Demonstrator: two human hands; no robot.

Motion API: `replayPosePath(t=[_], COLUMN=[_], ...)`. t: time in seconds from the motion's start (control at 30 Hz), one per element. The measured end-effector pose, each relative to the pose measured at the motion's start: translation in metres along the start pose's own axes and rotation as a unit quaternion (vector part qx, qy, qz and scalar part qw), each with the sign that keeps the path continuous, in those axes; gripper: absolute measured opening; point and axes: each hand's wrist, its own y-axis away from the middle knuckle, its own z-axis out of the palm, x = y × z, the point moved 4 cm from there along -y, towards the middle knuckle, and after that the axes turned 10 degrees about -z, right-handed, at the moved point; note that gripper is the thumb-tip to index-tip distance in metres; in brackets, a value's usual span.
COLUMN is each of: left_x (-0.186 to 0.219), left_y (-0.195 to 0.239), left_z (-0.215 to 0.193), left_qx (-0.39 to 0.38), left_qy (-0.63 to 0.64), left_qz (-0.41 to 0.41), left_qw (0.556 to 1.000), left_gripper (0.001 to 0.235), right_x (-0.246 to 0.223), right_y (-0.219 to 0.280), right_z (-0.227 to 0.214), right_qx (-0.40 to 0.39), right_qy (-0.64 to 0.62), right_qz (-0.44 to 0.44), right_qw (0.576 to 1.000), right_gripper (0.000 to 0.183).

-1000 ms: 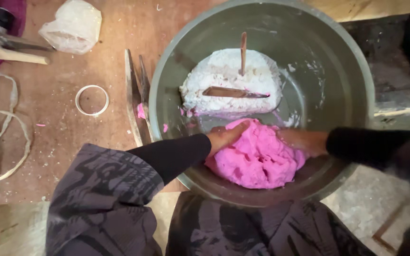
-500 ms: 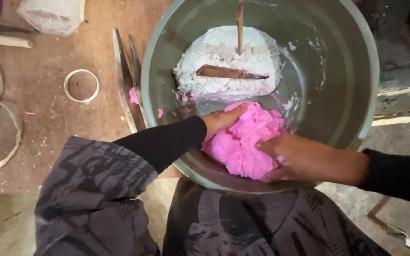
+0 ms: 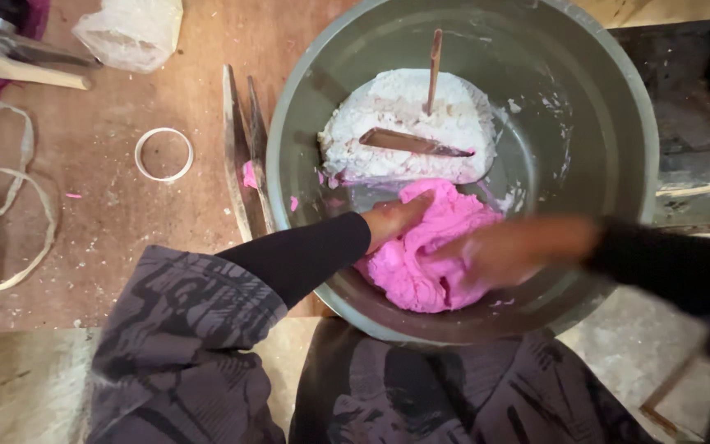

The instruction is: The person uses a wooden mold to press white dough into rings on a tray and then mixes pink and white dough by hand in a large basin.

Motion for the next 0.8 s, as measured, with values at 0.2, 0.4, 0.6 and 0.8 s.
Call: replayPosePath(t=[0.2,0.4,0.6,0.8], left_x=[0.009,0.016,0.029,0.06], left_y=[0.005,0.01,0.047,0.14], left_z=[-0.004,0.001,0.01,0.04], left_qx=[0.124,0.106,0.122,0.078], left_qy=[-0.121,-0.07,-0.235,-0.483], left_qz=[-0.12,-0.074,-0.018,0.306], left_qw=[0.978,0.989,0.964,0.816], left_gripper=[0.108,0.098,0.079,0.035], right_x=[0.086,0.073,0.003,-0.062], right_y=[0.014,-0.037,0.004,0.083], right_z=[-0.05,-0.002,-0.031,-0.036], right_qx=[0.123,0.209,0.256,0.171], right_qy=[-0.141,-0.625,-0.546,-0.025], right_qz=[0.052,0.136,0.046,-0.055], right_qw=[0.981,0.739,0.796,0.983], right_gripper=[0.046,0.045,0.047,0.037])
